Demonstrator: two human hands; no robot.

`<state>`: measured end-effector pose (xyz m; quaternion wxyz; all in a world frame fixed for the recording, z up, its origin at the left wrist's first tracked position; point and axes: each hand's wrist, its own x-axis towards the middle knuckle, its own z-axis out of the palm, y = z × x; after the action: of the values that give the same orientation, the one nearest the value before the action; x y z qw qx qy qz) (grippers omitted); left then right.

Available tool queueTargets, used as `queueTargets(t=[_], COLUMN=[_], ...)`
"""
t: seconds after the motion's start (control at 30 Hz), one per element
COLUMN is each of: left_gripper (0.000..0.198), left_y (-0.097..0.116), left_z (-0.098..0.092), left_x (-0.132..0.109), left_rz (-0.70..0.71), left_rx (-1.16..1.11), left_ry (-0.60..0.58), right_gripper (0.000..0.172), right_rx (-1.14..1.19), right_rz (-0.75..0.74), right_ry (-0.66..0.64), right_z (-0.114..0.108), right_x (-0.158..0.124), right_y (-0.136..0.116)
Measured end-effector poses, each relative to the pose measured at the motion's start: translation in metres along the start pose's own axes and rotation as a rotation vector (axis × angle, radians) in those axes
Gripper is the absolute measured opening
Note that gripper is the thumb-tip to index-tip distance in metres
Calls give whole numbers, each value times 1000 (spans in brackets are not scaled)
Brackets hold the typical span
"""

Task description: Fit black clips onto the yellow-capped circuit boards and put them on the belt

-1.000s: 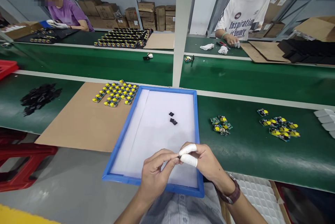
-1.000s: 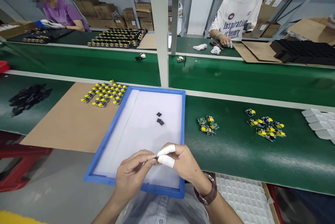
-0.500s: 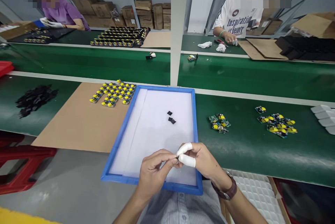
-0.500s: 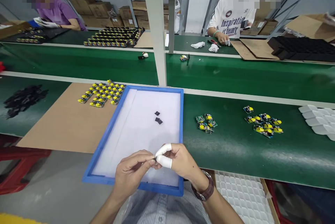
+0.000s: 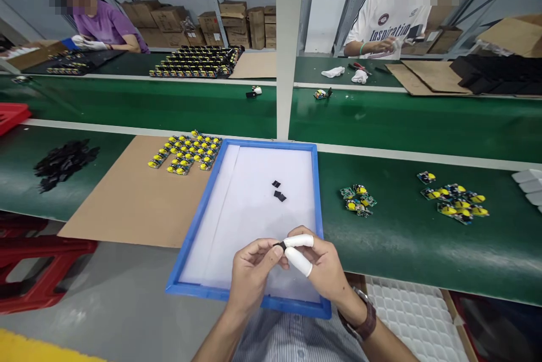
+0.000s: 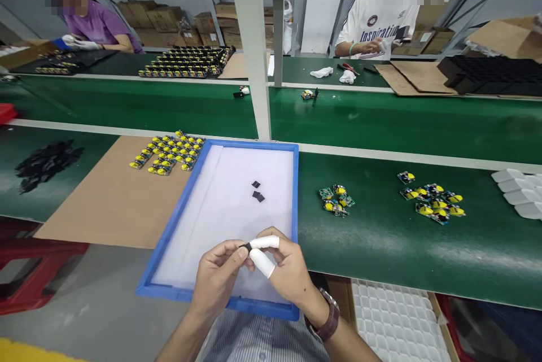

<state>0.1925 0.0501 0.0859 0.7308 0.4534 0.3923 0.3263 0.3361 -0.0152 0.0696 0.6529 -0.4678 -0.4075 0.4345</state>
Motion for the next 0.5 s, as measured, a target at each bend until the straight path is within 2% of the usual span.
queueTargets(t=[0.1, 0.3, 0.43, 0.5], left_gripper=[15, 12, 11, 10], left_y=[1, -1, -8, -10], left_z=[3, 14, 20, 19], left_x=[-1, -3, -4, -5], left_rz=[15, 84, 132, 150], left_rx=[24, 142, 161, 161], left_ry=[80, 267, 351, 353], right_gripper=[17, 31, 43, 41], right_rx=[-19, -374, -551, -567], right_rz=[-15, -191, -351, -393], right_ry=[1, 105, 56, 43], right_z=[2, 14, 22, 20], right_x=[-3, -13, -19, -19], right_y=[4, 2, 2, 4])
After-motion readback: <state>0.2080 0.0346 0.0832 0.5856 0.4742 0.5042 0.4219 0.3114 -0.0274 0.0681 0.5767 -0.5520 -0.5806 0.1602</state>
